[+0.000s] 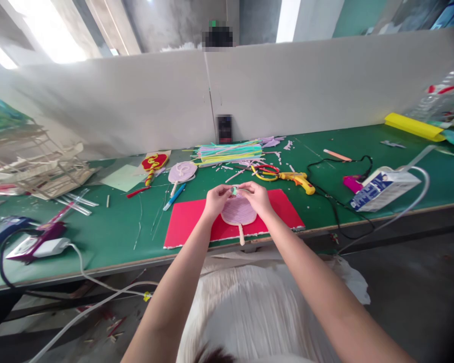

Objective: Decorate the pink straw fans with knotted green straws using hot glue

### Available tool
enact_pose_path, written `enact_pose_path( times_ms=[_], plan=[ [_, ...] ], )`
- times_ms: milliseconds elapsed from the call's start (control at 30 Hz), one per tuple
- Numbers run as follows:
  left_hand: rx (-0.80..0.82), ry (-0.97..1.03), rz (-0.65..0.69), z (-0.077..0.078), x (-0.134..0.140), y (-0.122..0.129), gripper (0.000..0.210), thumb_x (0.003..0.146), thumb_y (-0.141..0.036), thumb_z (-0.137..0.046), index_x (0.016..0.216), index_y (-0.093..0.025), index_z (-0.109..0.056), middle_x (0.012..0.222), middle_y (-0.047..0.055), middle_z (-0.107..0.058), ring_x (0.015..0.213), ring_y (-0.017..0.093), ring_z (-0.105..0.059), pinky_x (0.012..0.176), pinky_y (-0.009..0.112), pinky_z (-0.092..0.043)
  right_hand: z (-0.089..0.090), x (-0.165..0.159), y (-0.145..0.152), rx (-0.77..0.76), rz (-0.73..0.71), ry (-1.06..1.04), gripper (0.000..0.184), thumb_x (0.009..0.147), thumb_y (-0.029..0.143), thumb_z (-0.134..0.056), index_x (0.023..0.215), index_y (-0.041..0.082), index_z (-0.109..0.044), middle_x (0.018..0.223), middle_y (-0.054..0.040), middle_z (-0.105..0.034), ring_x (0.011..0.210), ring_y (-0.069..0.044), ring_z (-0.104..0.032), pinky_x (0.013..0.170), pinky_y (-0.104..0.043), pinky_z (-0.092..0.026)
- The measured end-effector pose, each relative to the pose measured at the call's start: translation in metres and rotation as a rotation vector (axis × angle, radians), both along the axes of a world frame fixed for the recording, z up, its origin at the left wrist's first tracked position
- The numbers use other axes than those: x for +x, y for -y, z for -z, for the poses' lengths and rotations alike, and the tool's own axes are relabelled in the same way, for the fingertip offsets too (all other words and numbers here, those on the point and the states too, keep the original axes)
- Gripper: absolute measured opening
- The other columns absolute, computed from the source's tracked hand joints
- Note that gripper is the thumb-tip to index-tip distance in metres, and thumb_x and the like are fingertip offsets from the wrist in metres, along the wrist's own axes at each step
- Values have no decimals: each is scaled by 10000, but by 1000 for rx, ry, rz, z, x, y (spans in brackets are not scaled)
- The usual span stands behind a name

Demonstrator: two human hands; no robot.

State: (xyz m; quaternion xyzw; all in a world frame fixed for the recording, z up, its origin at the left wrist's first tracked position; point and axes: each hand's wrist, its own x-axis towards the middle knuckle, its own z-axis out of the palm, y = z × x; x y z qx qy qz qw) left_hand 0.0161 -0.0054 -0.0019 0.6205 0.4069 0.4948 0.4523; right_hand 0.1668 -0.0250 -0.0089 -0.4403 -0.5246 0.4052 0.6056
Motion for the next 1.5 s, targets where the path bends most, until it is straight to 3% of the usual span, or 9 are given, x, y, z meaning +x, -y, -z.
enact_pose_path(
  times_ms=[867,1133,1267,1500],
  plan=[
    [-23,-27,45,0,0,1,311,679,-419,-669,794,-130,-661,663,34,-667,594,140,-613,604,260,-494,6,3,-3,-20,12,-18,277,590,391,-736,710,170,-621,710,-26,-681,694,-165,-621,722,-317,-471],
    [12,-9,30,1,3,1,248,708,-363,-638,822,-144,-650,665,20,-652,601,133,-612,628,259,-499,9,3,-5,-21,15,-22,298,596,412,-730,747,173,-636,754,-38,-693,737,-177,-633,738,-320,-477],
    [2,40,11,-1,5,1,276,786,-395,-538,882,-157,-641,680,16,-643,608,130,-619,644,262,-507,10,3,-7,-19,16,-14,294,619,429,-709,768,181,-655,801,-45,-703,775,-186,-640,741,-314,-482],
    [72,-101,-22,-3,3,4,187,768,-346,-568,763,-160,-596,637,13,-647,632,141,-618,627,240,-465,4,3,-4,-24,32,6,312,606,448,-715,763,183,-663,804,-42,-698,780,-189,-636,725,-308,-493]
  ],
)
